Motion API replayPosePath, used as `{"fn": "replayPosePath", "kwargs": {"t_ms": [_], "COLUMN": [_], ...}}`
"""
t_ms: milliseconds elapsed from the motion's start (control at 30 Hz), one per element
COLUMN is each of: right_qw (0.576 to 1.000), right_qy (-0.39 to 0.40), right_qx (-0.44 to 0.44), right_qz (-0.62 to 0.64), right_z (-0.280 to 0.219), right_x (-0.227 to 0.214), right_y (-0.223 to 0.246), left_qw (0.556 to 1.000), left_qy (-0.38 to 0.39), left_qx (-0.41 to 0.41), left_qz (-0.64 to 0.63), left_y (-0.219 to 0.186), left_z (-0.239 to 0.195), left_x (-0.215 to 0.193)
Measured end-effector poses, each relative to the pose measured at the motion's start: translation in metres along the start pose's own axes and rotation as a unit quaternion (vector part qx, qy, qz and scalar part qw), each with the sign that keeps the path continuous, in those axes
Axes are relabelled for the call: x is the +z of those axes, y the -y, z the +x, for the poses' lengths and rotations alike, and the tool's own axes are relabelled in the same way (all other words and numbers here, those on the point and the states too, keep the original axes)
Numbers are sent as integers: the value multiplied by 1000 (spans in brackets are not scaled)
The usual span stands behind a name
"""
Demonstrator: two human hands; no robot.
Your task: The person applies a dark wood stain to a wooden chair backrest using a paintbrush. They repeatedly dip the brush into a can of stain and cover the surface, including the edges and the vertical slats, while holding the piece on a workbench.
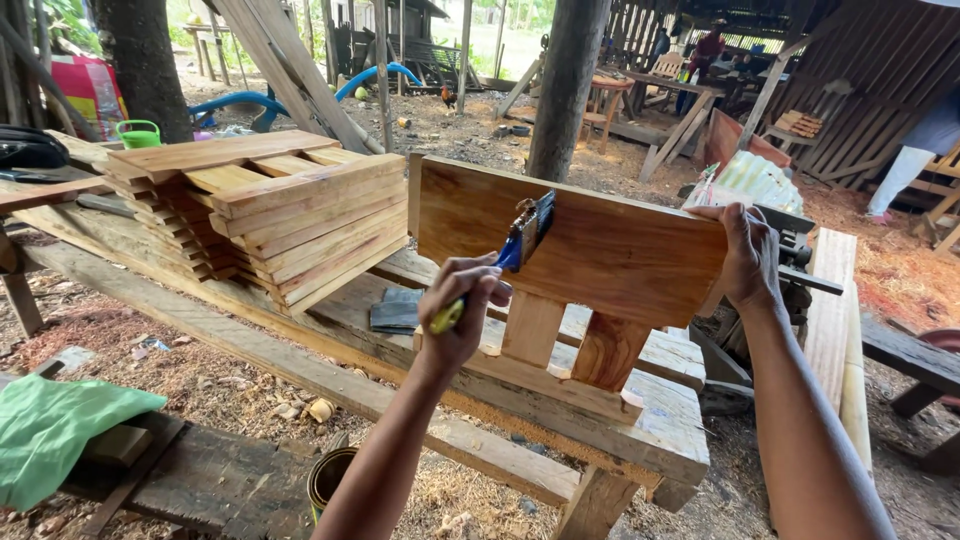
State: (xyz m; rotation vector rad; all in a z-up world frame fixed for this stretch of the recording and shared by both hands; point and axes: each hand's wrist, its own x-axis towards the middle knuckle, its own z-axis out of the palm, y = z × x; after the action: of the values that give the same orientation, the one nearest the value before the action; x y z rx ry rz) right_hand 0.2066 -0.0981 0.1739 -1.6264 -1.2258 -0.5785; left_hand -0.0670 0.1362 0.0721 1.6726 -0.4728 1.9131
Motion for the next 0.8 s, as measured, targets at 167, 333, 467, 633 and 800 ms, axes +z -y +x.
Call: {"fn": "replayPosePath", "kwargs": {"t_ms": [167,333,467,633,800], "right_qw": [1000,997,993,985,983], "right_qy": [-2,-20,-19,-38,-38], "right_qx": [-1,-22,-43,-67,-87], "right_qz": [-18,-76,-109,-153,-155], "right_z": [-7,-15,-32,-61,-69], "right_x": [-1,-2,-4,-9,-10], "right_y": [7,12,31,63,74], "left_qw": [983,962,964,958,950], "left_qy": [-153,-250,-264,-274,-291], "left_qx": [-84,-46,-5,-49,-103], "left_qz": [61,95,15,-68,-45], "left_y": [45,27,-32,-61,-25], "left_z": [8,23,18,-14,-27], "left_x": [-81,-119,-90,-77,-108]}}
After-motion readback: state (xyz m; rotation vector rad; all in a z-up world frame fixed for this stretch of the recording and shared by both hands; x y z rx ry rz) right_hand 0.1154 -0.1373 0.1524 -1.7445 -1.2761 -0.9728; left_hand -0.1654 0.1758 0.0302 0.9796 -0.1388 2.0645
